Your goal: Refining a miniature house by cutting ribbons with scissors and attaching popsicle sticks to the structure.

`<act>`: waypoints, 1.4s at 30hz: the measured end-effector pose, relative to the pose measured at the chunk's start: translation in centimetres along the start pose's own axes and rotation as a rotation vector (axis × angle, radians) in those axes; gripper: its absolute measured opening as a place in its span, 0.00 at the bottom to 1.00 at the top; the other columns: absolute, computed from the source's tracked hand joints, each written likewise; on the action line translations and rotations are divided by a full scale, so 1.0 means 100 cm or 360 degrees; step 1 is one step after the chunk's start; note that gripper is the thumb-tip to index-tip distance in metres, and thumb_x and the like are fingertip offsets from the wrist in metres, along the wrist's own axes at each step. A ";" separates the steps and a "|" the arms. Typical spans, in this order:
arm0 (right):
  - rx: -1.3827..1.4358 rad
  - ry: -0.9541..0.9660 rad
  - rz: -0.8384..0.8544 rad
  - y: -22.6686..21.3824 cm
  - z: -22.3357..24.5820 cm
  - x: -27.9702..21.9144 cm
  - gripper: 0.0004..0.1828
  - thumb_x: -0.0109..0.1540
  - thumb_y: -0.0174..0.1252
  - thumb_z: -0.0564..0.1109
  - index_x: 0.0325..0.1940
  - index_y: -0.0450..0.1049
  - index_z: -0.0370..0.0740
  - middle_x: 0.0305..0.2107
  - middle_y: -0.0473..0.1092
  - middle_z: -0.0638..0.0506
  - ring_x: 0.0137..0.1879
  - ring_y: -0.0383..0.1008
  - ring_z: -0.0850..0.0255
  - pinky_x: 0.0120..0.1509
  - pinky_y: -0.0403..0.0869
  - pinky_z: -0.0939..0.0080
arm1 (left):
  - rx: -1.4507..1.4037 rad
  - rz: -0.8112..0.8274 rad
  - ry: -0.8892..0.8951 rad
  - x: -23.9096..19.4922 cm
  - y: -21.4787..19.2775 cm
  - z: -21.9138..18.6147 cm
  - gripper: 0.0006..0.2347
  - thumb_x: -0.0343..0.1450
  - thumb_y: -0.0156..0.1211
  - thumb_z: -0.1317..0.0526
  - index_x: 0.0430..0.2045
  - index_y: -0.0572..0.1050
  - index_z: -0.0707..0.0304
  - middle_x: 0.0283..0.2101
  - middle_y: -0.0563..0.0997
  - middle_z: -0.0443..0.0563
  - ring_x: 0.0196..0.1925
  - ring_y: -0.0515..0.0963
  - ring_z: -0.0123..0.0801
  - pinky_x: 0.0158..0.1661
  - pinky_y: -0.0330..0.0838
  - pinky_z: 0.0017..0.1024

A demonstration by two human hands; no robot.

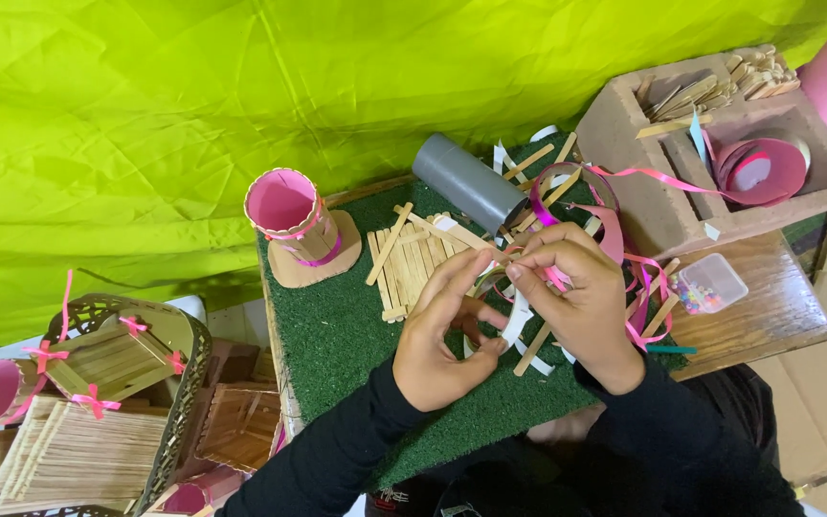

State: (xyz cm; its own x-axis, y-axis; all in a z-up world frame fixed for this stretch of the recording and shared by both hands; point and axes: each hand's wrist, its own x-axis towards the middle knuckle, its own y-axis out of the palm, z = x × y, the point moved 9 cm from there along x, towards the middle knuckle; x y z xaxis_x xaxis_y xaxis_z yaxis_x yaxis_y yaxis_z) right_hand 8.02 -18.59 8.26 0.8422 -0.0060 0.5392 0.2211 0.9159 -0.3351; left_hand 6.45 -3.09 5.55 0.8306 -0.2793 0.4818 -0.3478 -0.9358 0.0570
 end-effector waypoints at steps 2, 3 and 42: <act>0.0020 0.0001 -0.0010 0.000 0.000 0.001 0.04 0.60 0.67 0.32 0.31 0.79 0.34 0.31 0.72 0.45 0.36 0.72 0.57 0.43 0.70 0.58 | -0.0020 0.0002 -0.0005 -0.001 0.001 0.000 0.35 0.62 0.63 0.79 0.68 0.62 0.70 0.68 0.64 0.69 0.39 0.85 0.44 0.31 0.81 0.31; 0.0039 0.0001 -0.0019 0.000 -0.001 0.001 0.04 0.59 0.67 0.31 0.31 0.79 0.34 0.31 0.72 0.45 0.35 0.72 0.58 0.43 0.69 0.59 | -0.0042 0.0003 -0.0010 -0.001 0.001 0.001 0.35 0.61 0.63 0.79 0.68 0.62 0.70 0.67 0.65 0.69 0.39 0.85 0.44 0.31 0.81 0.31; 0.0298 -0.0063 -0.0273 -0.053 -0.015 -0.020 0.17 0.61 0.63 0.26 0.42 0.60 0.32 0.27 0.72 0.44 0.32 0.68 0.61 0.43 0.69 0.62 | 0.0951 0.0429 0.0669 -0.019 0.072 0.001 0.16 0.64 0.58 0.78 0.42 0.76 0.62 0.58 0.73 0.60 0.35 0.86 0.44 0.32 0.81 0.36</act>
State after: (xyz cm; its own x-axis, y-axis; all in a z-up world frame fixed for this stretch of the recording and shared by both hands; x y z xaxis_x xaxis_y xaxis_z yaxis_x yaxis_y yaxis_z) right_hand 5.92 -24.02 7.80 0.7796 -0.1552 0.6067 0.2610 0.9612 -0.0895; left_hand 2.45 -9.28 5.00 0.4745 -0.5205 0.7098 -0.1220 -0.8375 -0.5326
